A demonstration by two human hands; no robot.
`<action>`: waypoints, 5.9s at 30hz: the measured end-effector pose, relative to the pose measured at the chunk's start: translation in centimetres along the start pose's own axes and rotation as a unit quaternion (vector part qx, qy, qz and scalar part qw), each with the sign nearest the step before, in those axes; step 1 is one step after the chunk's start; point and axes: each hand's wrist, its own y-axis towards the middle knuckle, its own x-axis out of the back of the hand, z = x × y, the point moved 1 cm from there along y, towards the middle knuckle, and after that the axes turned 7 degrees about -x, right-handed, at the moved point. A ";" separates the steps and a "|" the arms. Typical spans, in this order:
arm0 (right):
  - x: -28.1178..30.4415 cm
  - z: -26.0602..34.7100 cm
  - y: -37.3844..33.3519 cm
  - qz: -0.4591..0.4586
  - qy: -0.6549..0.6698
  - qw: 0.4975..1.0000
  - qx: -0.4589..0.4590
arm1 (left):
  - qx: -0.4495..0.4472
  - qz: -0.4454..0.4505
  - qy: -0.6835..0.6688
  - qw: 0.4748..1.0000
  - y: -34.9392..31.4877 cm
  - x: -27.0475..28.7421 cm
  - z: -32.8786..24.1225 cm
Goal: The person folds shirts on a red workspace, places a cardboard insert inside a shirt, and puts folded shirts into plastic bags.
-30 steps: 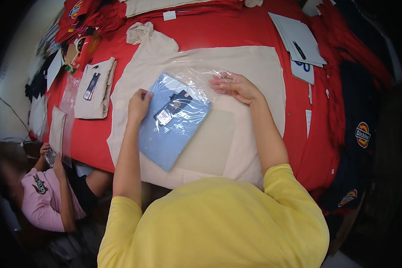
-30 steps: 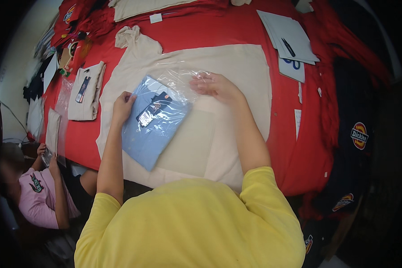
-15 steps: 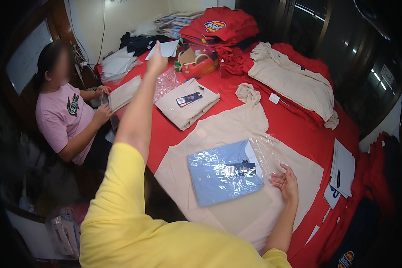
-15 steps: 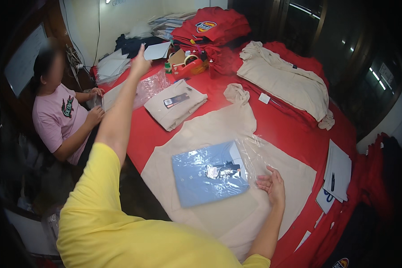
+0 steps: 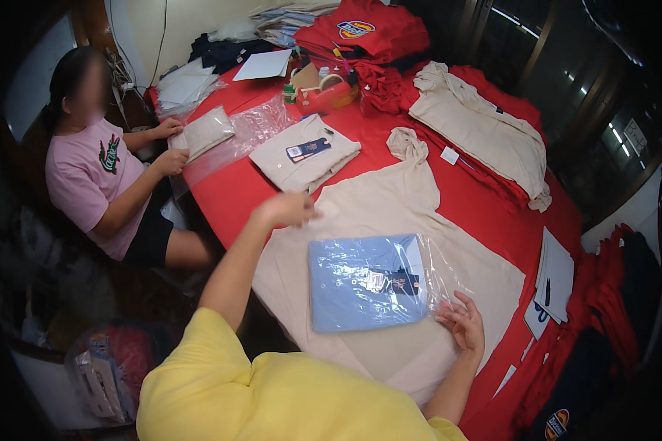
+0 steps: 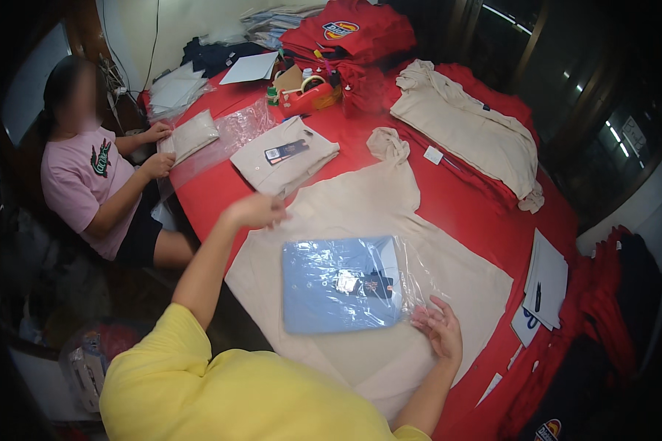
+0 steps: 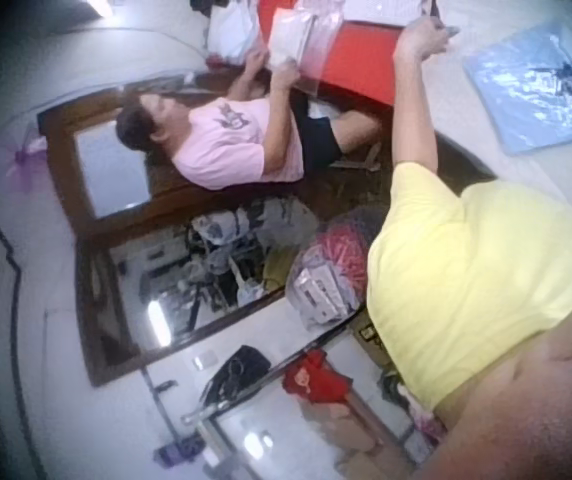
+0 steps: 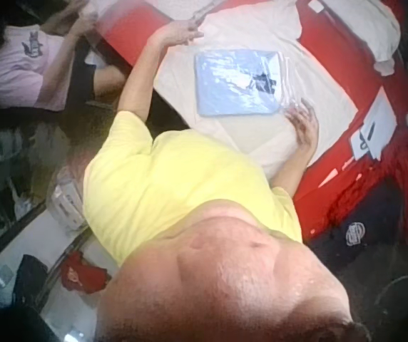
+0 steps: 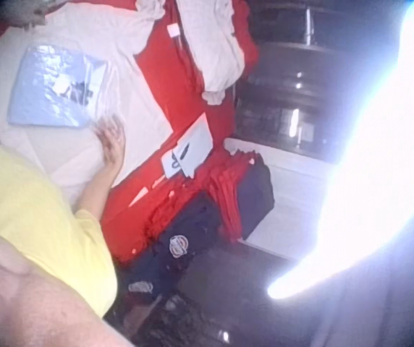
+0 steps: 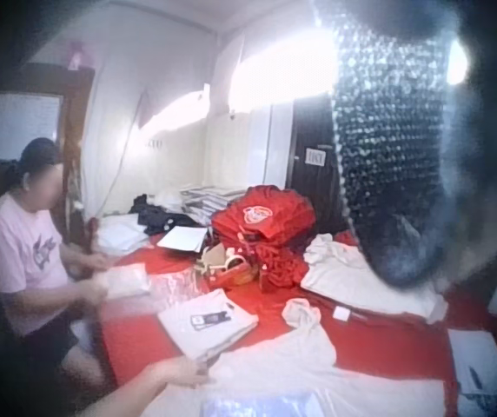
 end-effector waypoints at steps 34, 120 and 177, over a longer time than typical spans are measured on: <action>-3.2 -5.2 -5.0 -0.160 0.064 0.983 -0.054 | -0.007 -0.162 -0.269 0.950 -0.2 -10.6 3.8; -12.6 -7.3 -0.5 -0.053 -0.668 0.656 0.347 | -0.141 0.004 -0.733 0.665 7.1 -8.9 6.1; -13.7 -6.2 1.0 -0.030 0.186 0.978 -0.093 | -0.074 -0.044 -0.148 0.985 3.6 -7.8 4.5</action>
